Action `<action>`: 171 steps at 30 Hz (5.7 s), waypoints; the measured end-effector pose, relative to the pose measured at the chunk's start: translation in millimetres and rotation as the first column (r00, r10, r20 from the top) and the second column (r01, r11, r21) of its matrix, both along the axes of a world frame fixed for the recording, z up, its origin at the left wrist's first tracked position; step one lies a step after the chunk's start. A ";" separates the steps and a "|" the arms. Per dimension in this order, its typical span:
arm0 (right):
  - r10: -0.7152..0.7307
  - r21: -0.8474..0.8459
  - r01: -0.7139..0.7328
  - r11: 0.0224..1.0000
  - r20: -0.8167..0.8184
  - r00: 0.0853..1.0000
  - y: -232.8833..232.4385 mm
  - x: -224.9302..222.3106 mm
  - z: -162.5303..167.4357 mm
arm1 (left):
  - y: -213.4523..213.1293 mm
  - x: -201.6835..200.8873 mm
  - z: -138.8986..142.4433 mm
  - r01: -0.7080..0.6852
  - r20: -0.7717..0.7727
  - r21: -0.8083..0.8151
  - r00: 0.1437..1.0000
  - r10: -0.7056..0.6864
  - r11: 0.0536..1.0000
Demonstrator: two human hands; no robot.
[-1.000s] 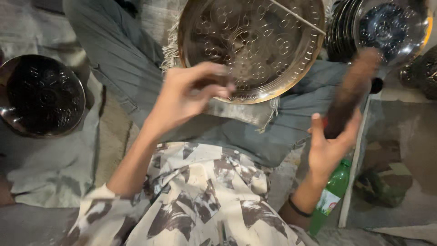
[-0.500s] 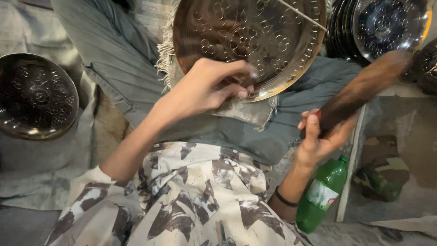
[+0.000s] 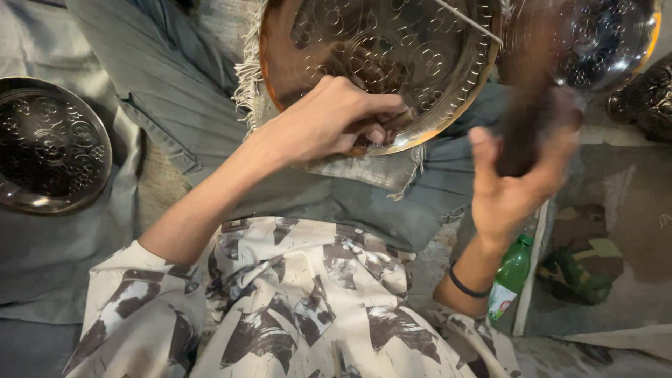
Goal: The person sits cross-legged on the floor and uses a hammer and a metal rod to repeatedly strike a decorative metal plate resting on their lap. They adjust the plate's position occasionally while continuing to hammer the surface.
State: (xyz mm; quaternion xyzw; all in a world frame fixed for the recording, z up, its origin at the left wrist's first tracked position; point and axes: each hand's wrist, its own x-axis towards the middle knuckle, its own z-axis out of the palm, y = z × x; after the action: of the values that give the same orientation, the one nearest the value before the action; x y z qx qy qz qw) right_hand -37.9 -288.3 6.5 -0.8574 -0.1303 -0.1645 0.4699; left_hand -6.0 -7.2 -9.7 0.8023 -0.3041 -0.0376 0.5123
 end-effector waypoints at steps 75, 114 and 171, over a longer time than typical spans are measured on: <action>0.134 -0.434 -0.112 0.894 0.020 0.991 17.9 -7.5 15.9 | 9.9 4.7 -0.9 0.045 0.024 0.113 0.999 -0.048 0.993; 0.017 -0.256 -0.048 0.966 -0.124 0.992 50.2 -36.7 23.5 | 8.3 6.9 3.3 0.133 0.003 0.158 0.991 -0.135 0.978; 0.247 -0.702 -0.342 0.624 -0.238 0.939 33.1 50.6 58.5 | 2.1 -32.4 -16.0 -0.403 0.053 0.022 0.914 0.402 0.915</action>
State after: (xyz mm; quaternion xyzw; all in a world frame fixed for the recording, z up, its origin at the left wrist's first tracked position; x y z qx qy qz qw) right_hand 12.7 -255.2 65.0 -0.9479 -0.2959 0.0321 0.1133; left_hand -38.4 -5.1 -25.7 0.8566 -0.1440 0.0825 0.4886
